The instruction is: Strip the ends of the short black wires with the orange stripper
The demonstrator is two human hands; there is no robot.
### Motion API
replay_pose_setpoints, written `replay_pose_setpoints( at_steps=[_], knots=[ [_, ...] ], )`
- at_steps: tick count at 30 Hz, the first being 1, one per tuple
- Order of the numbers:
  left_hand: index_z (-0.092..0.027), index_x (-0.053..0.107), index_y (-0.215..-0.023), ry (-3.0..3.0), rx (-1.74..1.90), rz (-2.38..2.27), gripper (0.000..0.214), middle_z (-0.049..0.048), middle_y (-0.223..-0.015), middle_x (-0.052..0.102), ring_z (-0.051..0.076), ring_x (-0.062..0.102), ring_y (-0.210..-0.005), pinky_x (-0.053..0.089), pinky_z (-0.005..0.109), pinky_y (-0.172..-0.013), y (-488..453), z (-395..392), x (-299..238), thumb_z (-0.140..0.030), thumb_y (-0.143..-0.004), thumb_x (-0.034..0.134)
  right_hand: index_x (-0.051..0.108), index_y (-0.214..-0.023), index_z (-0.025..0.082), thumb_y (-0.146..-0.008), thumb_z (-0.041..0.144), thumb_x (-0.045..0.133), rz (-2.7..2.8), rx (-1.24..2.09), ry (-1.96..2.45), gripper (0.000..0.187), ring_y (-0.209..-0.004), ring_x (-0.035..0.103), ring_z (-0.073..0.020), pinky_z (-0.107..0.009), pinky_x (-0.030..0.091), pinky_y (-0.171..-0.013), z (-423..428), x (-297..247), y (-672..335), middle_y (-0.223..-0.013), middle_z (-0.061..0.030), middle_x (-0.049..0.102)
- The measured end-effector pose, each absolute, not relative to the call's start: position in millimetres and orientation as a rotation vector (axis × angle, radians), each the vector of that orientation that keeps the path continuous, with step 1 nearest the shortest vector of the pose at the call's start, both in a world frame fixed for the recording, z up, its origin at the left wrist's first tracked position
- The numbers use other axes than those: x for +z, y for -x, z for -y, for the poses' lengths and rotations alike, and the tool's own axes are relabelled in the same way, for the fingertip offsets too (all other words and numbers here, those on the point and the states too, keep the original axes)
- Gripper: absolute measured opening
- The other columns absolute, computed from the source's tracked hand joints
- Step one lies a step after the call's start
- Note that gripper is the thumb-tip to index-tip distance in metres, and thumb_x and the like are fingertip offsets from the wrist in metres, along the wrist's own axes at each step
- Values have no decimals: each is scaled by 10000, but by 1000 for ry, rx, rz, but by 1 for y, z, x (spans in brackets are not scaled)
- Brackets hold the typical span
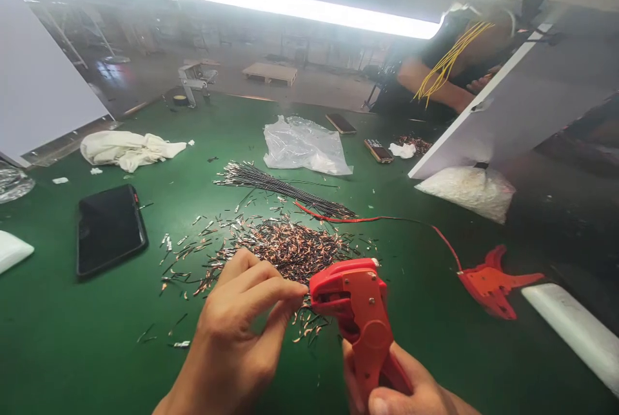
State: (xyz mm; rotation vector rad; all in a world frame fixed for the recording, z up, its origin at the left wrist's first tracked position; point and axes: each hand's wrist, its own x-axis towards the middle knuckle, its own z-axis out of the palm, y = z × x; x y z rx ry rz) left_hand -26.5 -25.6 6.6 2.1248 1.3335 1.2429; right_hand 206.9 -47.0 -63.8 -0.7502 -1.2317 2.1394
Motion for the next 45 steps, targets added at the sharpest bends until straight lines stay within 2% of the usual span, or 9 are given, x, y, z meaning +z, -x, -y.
replay_pose_setpoints(
  at_steps=[8,12,16,19,24,29,37,45],
  knots=[
    [-250,658,-940,-2047,1213,-1396,181,-58,-730,613,129,512,-711,429,233,-652,24,25,1,-78,-918,604,587,-748,148,-744,620,718,1317,2115,779,490,-534,335,-84,-233,256,-489,46,-73,-214,-615,34,449],
    [-236,621,-884,-1981,1207,-1452,160,-55,-776,600,110,557,-749,447,213,-675,23,26,-2,-76,-896,616,543,-717,164,-772,632,697,1332,2004,842,496,-513,313,-71,-230,220,-464,45,-71,-213,-586,50,414],
    [-219,618,-863,-2033,1169,-1460,131,-49,-754,593,110,557,-720,446,216,-657,23,25,-3,-93,-900,616,456,-691,209,-797,667,649,1321,2099,793,508,-419,278,-54,-203,209,-387,42,-72,-209,-518,90,333],
    [-198,623,-848,-2096,1179,-1477,134,-37,-738,600,111,551,-685,441,220,-624,22,25,-2,-85,-910,586,464,-680,207,-790,629,671,1274,2126,752,483,-392,293,-51,-179,229,-360,40,-73,-207,-485,97,333],
    [-188,636,-854,-2152,1237,-1429,155,-46,-715,631,100,550,-662,440,208,-630,23,25,0,-58,-905,570,551,-713,158,-783,550,706,1202,2149,773,427,-445,367,-57,-177,263,-410,42,-63,-208,-525,52,449],
    [-211,646,-840,-2083,1222,-1417,159,-69,-702,633,86,559,-646,444,212,-684,28,25,4,-80,-908,588,604,-799,131,-762,490,749,1237,2194,761,389,-542,382,-75,-197,276,-484,42,-49,-211,-637,24,486],
    [-227,687,-780,-1997,1200,-1423,151,-69,-672,669,87,614,-610,476,202,-624,30,26,13,-124,-867,620,593,-852,133,-774,508,725,1191,2245,736,405,-568,402,-89,-204,306,-513,42,-49,-211,-664,16,492],
    [-208,717,-675,-1836,1051,-1438,189,-37,-586,664,104,600,-527,444,193,-510,30,22,24,-193,-827,606,599,-808,136,-750,491,747,1219,2182,689,389,-557,361,-84,-218,259,-497,40,-43,-207,-650,27,479]
  ],
)
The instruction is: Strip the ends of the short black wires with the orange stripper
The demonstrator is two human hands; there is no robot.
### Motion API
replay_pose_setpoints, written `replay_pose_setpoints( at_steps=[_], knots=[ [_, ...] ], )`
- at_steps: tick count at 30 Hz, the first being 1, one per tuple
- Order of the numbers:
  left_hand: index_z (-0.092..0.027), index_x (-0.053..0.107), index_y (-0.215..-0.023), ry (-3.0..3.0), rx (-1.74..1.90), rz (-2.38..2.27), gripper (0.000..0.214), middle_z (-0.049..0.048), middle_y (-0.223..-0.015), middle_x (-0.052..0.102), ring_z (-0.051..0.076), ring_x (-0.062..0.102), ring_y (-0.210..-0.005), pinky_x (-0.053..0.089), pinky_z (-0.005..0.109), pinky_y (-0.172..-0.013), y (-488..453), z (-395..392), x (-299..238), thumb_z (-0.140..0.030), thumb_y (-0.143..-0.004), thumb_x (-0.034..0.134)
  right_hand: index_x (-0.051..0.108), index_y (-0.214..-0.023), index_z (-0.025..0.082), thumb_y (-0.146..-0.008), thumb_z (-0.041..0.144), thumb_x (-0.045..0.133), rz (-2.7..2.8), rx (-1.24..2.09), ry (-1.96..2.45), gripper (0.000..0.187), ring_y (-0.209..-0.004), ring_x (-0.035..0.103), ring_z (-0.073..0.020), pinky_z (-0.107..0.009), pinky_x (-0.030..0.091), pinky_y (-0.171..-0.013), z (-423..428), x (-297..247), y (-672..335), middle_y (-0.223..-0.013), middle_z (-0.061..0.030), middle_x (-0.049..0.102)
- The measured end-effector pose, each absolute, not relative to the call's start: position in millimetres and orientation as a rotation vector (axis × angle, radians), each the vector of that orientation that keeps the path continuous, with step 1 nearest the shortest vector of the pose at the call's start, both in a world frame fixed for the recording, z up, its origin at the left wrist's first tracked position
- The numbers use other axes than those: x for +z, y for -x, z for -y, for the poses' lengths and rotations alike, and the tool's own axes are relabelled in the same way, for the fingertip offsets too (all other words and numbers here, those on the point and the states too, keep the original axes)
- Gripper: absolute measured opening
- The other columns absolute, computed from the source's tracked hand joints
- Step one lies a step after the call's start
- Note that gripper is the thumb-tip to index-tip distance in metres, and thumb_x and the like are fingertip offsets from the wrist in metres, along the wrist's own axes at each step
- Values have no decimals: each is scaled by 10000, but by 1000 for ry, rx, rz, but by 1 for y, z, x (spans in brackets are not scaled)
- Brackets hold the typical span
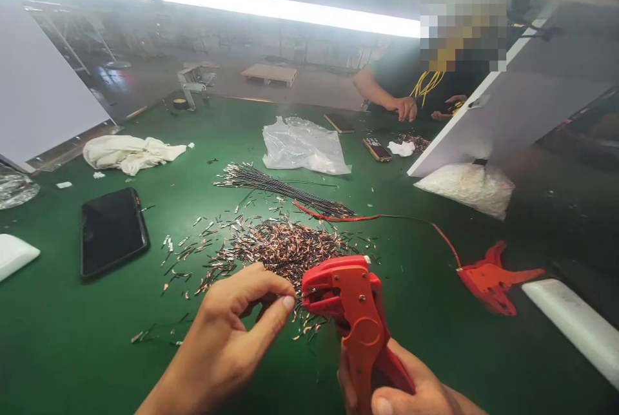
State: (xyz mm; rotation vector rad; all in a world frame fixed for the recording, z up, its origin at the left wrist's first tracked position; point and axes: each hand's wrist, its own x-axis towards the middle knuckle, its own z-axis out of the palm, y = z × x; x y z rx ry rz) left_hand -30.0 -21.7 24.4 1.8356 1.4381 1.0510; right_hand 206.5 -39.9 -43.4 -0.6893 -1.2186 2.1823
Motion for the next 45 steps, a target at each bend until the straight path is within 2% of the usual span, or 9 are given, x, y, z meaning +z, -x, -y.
replay_pose_setpoints(
  at_steps=[7,12,19,27,31,34,39,45],
  knots=[
    [-210,686,-687,-1703,809,-1355,214,-32,-598,603,112,545,-545,419,195,-513,37,23,24,-271,-860,577,574,-771,147,-749,527,751,1307,2171,719,420,-575,357,-89,-239,254,-518,40,-48,-208,-644,30,464],
    [-196,638,-668,-1525,702,-1331,227,-35,-584,508,116,475,-553,378,206,-513,38,25,22,-315,-846,565,556,-747,157,-768,530,729,1265,2125,786,412,-527,311,-77,-237,205,-478,42,-49,-209,-604,48,416],
    [-182,596,-600,-1364,851,-1351,257,-46,-552,445,101,368,-534,281,217,-503,39,24,18,-345,-798,583,545,-772,168,-759,533,723,1321,2204,810,407,-592,350,-107,-243,263,-533,42,-30,-208,-672,19,447],
    [-182,529,-568,-1247,794,-1250,221,-65,-527,374,84,265,-510,209,222,-482,36,19,17,-327,-731,564,522,-749,181,-754,525,719,1284,2212,755,397,-547,312,-97,-242,238,-490,45,-34,-206,-629,39,409],
    [-190,514,-582,-1179,722,-1197,216,-89,-503,322,61,183,-451,128,218,-429,35,18,14,-343,-724,568,526,-768,181,-746,520,733,1290,2242,779,398,-577,331,-108,-248,252,-527,44,-30,-209,-661,30,432],
    [-196,494,-582,-1123,695,-1160,232,-95,-494,318,52,173,-428,101,212,-409,34,16,13,-364,-719,577,536,-774,180,-737,489,747,1289,2269,831,376,-625,349,-123,-256,278,-579,43,-22,-209,-701,18,447],
    [-205,482,-579,-1056,680,-1153,234,-112,-464,275,43,144,-406,70,203,-389,32,13,11,-383,-680,596,537,-748,176,-735,516,729,1353,2248,805,391,-612,356,-123,-255,264,-559,40,-20,-209,-684,14,445],
    [-201,479,-558,-1052,689,-1151,227,-107,-463,305,44,166,-410,112,196,-401,32,12,10,-361,-662,602,541,-751,169,-750,535,733,1359,2216,835,413,-597,346,-110,-245,261,-531,42,-31,-207,-672,21,437]
  ],
)
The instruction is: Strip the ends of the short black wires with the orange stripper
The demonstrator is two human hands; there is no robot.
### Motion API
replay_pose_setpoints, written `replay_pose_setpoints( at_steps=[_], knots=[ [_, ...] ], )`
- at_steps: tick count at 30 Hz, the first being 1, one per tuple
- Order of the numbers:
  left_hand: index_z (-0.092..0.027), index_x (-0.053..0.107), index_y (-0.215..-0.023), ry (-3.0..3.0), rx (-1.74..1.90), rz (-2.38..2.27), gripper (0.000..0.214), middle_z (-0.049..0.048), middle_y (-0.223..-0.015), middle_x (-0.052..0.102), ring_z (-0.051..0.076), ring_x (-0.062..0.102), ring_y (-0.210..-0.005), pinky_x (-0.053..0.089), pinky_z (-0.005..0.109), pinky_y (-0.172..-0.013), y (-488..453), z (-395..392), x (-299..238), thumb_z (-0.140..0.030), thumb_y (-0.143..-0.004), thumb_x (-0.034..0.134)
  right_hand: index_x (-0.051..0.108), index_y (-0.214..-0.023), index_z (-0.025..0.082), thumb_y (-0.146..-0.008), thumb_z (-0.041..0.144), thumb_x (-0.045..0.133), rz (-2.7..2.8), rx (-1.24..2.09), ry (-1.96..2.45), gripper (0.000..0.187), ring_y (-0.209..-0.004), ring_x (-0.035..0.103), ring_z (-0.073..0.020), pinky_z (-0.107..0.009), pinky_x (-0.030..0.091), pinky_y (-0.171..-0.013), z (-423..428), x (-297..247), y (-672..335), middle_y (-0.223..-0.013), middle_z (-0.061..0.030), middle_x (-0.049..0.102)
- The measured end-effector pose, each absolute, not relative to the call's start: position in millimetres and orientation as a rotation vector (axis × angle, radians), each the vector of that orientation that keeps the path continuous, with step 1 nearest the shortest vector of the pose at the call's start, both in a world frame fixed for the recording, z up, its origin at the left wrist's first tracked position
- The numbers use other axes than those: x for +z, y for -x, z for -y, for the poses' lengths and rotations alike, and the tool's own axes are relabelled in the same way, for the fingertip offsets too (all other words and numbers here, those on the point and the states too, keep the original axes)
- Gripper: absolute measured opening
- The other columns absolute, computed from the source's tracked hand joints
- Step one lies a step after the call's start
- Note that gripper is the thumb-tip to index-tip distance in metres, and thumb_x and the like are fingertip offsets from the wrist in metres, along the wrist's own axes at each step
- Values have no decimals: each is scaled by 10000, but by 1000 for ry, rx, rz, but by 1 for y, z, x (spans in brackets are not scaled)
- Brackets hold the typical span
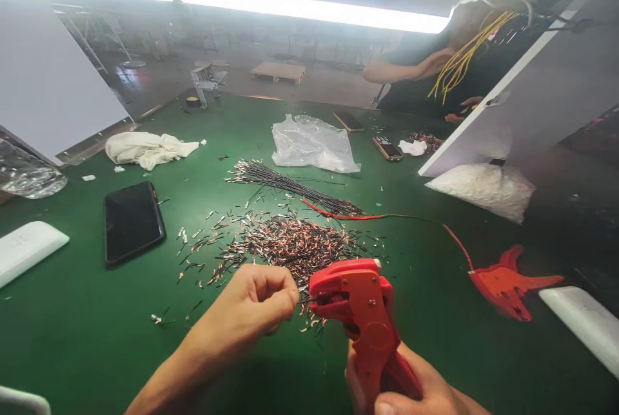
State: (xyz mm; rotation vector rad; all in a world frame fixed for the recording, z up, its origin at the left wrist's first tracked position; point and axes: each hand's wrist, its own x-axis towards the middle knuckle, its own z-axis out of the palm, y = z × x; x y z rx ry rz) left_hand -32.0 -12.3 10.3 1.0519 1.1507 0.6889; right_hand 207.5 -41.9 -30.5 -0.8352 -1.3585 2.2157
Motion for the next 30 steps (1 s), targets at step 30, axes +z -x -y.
replay_pose_setpoints(
  at_steps=[30],
  knots=[
    [-205,474,-557,-984,647,-1194,204,-115,-465,307,47,157,-417,102,210,-415,29,10,11,-353,-647,582,554,-712,161,-768,620,711,1446,2118,764,488,-527,345,-78,-229,261,-489,45,-62,-207,-590,37,448]
  ],
)
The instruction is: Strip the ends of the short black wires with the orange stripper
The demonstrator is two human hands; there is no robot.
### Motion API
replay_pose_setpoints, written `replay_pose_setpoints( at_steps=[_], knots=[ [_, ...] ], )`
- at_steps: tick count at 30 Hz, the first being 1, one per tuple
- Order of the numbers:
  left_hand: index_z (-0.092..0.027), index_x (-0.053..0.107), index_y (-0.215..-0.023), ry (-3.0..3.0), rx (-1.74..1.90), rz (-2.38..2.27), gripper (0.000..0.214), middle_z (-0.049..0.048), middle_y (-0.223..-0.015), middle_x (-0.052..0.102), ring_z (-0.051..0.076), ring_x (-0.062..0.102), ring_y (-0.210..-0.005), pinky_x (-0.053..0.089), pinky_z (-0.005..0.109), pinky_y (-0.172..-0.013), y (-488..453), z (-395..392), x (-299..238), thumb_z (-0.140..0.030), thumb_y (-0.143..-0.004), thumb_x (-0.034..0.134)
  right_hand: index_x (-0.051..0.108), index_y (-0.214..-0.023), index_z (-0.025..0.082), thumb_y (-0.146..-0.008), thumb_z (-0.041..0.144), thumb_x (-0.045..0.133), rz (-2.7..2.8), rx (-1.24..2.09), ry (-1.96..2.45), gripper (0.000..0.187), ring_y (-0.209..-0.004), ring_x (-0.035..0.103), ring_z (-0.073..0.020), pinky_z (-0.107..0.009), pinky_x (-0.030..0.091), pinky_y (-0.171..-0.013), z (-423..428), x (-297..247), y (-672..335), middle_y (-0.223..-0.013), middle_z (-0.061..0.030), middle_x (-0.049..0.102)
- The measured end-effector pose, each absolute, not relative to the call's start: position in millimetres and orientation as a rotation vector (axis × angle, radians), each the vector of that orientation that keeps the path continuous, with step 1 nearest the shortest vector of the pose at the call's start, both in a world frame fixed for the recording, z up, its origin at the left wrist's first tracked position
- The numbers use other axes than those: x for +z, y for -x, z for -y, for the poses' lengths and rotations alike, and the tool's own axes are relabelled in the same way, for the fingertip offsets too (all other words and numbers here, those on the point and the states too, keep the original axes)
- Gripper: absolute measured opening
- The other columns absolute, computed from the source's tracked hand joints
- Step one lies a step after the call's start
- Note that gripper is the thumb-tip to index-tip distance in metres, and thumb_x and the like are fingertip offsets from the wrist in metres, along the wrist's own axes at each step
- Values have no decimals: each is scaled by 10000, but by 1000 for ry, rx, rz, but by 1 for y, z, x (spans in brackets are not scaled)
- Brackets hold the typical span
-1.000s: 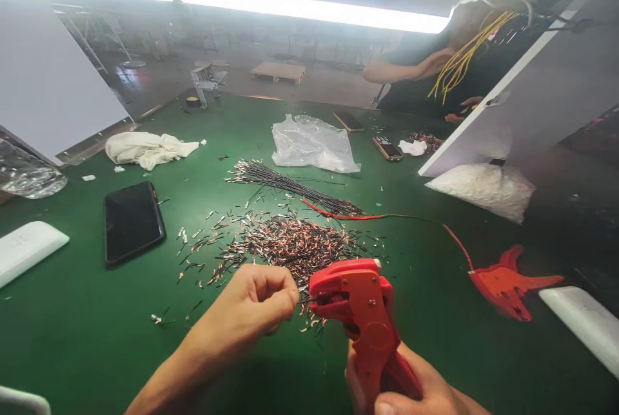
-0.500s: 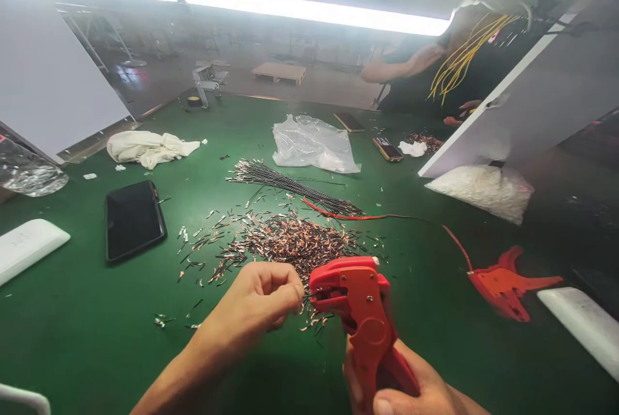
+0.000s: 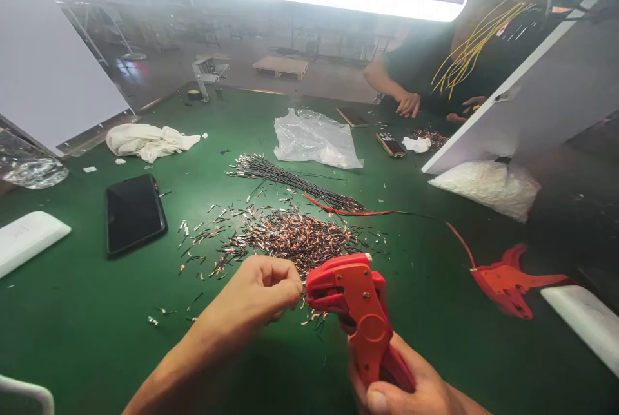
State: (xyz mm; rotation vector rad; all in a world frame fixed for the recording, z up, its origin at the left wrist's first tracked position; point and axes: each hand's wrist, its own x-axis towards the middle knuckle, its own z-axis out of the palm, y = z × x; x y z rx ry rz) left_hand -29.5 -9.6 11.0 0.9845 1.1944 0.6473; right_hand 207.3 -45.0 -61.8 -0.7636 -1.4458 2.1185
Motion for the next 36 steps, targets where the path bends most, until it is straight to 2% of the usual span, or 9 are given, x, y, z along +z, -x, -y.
replay_pose_setpoints(
  at_steps=[5,9,13,17,20,24,29,36],
  knots=[
    [-196,516,-606,-1087,669,-1218,258,-104,-493,346,68,233,-456,203,215,-461,31,10,12,-415,-705,609,559,-671,188,-675,748,726,1318,2160,883,584,-435,335,-78,-240,310,-446,52,-83,-209,-493,57,406],
    [-177,628,-785,-1331,716,-1353,266,-23,-658,550,130,453,-615,354,255,-582,31,14,12,-435,-819,568,592,-693,189,-732,743,676,1143,2203,905,562,-406,368,-100,-255,370,-450,58,-87,-208,-454,56,395],
    [-184,662,-829,-1461,787,-1440,218,10,-708,626,157,522,-657,379,277,-605,30,17,8,-386,-838,579,564,-718,190,-767,702,667,1059,2247,900,524,-417,368,-93,-231,344,-442,54,-80,-210,-477,60,414],
    [-178,686,-793,-1497,810,-1423,219,4,-641,605,141,490,-589,349,266,-552,28,19,8,-356,-840,568,543,-686,185,-776,695,663,1185,2232,821,531,-437,389,-88,-228,326,-450,50,-74,-212,-501,44,440],
    [-174,696,-742,-1482,784,-1408,251,-12,-587,549,123,420,-540,306,255,-508,28,21,13,-358,-840,557,570,-715,160,-806,600,684,1250,2198,738,463,-481,399,-76,-201,305,-457,49,-68,-211,-558,34,467],
    [-184,698,-706,-1422,753,-1436,233,-16,-607,539,122,426,-577,310,243,-528,31,23,18,-350,-820,582,594,-782,136,-818,484,706,1222,2213,665,367,-530,375,-68,-181,299,-477,48,-60,-209,-623,25,476],
    [-171,676,-639,-1390,754,-1395,242,-26,-567,509,115,423,-561,303,234,-526,33,22,20,-346,-777,580,592,-799,131,-817,506,697,1248,2211,650,390,-534,430,-83,-188,326,-493,44,-51,-205,-613,14,499],
    [-165,602,-577,-1308,707,-1352,217,-49,-534,446,99,351,-545,264,231,-521,33,17,21,-319,-723,555,588,-775,139,-773,501,729,1243,2220,740,388,-541,385,-79,-194,285,-488,45,-39,-203,-625,23,482]
  ],
)
